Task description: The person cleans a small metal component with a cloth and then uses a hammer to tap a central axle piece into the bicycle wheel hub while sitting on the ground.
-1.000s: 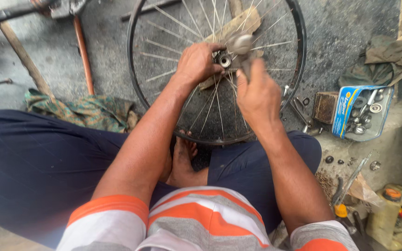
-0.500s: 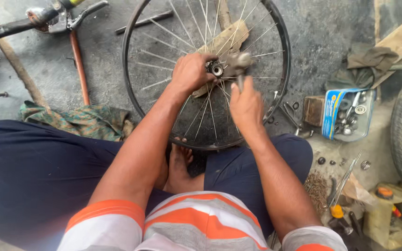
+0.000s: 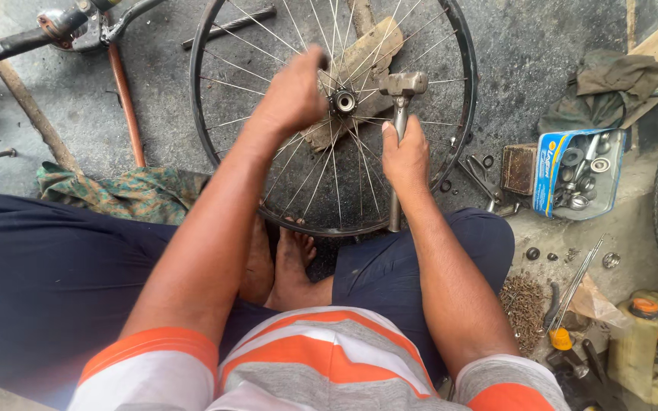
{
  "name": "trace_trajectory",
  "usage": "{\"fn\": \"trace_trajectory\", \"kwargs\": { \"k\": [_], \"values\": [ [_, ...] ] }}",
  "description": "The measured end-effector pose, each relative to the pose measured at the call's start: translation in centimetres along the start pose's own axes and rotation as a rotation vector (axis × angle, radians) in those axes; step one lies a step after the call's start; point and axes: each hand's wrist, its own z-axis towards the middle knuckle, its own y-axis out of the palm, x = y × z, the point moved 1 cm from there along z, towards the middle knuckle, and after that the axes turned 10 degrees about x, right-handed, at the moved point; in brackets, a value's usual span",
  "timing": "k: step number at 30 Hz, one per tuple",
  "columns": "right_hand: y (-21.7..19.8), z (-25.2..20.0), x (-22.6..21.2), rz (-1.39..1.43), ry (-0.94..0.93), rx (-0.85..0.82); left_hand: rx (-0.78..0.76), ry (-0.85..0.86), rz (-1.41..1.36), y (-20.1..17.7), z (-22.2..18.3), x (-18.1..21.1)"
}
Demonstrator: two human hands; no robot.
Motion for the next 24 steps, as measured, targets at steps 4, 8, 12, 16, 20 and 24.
{"fn": "trace_trajectory", "kwargs": {
  "k": [4,8,12,16,20,24],
  "values": [
    [-0.4,0.1,-0.1,-0.002,-0.024,0.007,-0.017,-0.086,0.045,-1.2,-0.1,-0.4],
    [-1.0,0.2,-0.5,0.024,0.036,-0.031,-0.008,-0.196,-0.033,-0.9,-0.8,2.9],
    [-1.6,0.7,-0.3,0.070,-0.010,0.014,0.028,0.028,0.162,0.7,-2.1,5.0],
    [-2.5,1.0,0.1,0.097,-0.021,0.065,0.076,0.052,0.173,2.3,-2.4,4.6],
    [-3.3,1.2,0.5,0.181,0.127,0.023,0.043,0.040,0.132,1.8,-2.6,4.5],
    [-4.1,2.2,1.0,0.180,0.075,0.086,0.023,0.027,0.163,1.1,-3.0,5.4]
  ]
}}
